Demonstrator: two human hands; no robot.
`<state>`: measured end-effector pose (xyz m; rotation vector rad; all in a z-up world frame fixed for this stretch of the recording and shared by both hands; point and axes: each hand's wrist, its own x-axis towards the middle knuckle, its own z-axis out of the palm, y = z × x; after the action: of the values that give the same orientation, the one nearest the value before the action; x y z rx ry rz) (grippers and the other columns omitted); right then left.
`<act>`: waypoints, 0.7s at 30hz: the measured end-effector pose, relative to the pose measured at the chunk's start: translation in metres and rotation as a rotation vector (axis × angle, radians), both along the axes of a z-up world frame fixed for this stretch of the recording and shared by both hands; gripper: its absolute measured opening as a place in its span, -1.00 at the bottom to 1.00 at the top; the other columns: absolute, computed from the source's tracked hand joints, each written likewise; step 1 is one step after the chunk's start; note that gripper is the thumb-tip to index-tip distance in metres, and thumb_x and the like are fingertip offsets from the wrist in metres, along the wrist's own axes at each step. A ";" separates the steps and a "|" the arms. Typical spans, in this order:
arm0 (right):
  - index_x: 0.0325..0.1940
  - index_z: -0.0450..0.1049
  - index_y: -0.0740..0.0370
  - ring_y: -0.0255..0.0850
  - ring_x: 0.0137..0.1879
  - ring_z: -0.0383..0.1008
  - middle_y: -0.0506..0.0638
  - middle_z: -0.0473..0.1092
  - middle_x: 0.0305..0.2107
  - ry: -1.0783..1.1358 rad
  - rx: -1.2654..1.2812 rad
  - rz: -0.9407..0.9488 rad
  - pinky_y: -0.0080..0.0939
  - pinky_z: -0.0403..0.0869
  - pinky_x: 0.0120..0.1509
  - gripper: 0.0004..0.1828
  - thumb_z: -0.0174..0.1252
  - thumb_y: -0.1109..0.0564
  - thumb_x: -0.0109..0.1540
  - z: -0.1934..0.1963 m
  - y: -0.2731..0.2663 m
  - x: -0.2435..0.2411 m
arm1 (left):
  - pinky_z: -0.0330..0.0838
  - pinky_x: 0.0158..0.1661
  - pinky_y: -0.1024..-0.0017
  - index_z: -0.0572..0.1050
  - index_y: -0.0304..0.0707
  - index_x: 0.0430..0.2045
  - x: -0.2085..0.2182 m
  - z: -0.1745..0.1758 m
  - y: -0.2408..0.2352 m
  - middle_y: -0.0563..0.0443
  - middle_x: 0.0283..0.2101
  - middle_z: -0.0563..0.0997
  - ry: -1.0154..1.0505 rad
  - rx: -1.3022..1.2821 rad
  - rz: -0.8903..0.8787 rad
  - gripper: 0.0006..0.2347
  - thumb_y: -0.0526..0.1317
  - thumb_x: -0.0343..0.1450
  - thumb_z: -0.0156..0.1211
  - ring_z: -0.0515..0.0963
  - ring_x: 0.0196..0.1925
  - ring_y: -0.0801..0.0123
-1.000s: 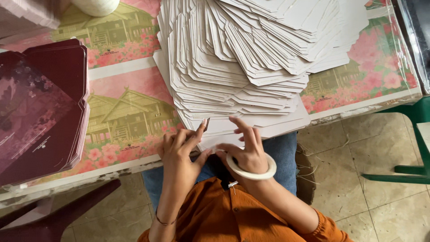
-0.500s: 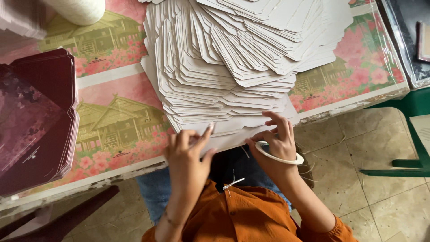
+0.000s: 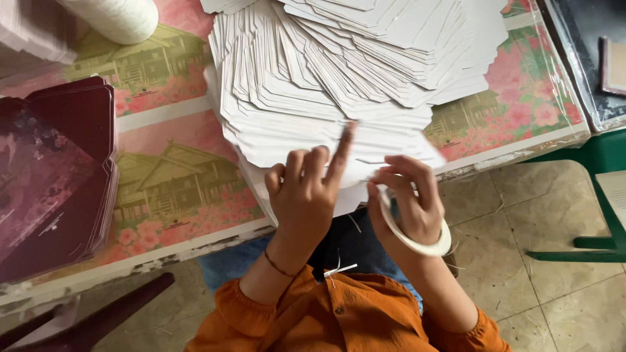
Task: The person repeatedly applies a strip of white tape to the edge of a white paper sheet, presses it down, and places the sheet onto a growing stack. The process is repeated for multiple sheets throughout the clip.
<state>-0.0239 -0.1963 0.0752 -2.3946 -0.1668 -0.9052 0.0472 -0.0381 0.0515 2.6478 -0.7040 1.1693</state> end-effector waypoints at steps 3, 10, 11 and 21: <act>-0.23 0.66 0.21 0.05 -0.04 0.71 0.11 0.53 0.09 0.091 -0.022 0.042 0.03 0.64 0.01 -0.96 0.40 0.21 0.26 -0.058 -0.012 0.005 | 0.10 -0.15 0.30 0.53 0.11 0.33 -0.013 -0.021 0.010 0.15 -0.26 0.39 0.098 -0.019 -0.039 -0.58 -0.42 0.59 0.18 0.41 -0.24 0.32; -0.21 0.68 0.18 -0.04 -0.09 0.70 0.06 0.55 0.10 0.143 0.023 0.056 -0.04 0.65 0.08 -0.92 0.45 0.16 0.26 -0.075 -0.008 -0.004 | 0.20 -0.09 0.16 0.62 0.14 0.15 -0.065 -0.068 0.035 0.11 -0.04 0.51 0.393 -0.054 -0.125 -0.65 -0.28 0.47 0.19 0.50 0.03 0.15; -0.25 0.67 0.19 -0.03 -0.09 0.69 0.07 0.56 0.07 0.127 0.020 0.072 -0.06 0.63 0.08 -0.94 0.43 0.18 0.26 -0.079 -0.007 -0.005 | 0.22 -0.09 0.16 0.61 0.14 0.17 -0.066 -0.069 0.034 0.10 -0.02 0.51 0.391 -0.043 -0.145 -0.62 -0.33 0.48 0.12 0.50 0.04 0.16; -0.25 0.70 0.16 -0.03 0.00 0.67 0.13 0.56 0.06 0.092 0.182 0.107 -0.12 0.58 0.13 -0.92 0.46 0.23 0.20 -0.051 0.017 -0.028 | 0.34 -0.09 0.03 0.67 0.12 0.10 -0.057 -0.106 0.027 0.00 -0.06 0.56 0.505 -0.035 -0.220 -0.58 -0.33 0.35 0.20 0.52 0.12 -0.05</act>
<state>-0.0523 -0.1789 0.0240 -2.2305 -0.1680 -0.7268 -0.0097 -0.0107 -0.0548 2.5871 -0.8297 0.4227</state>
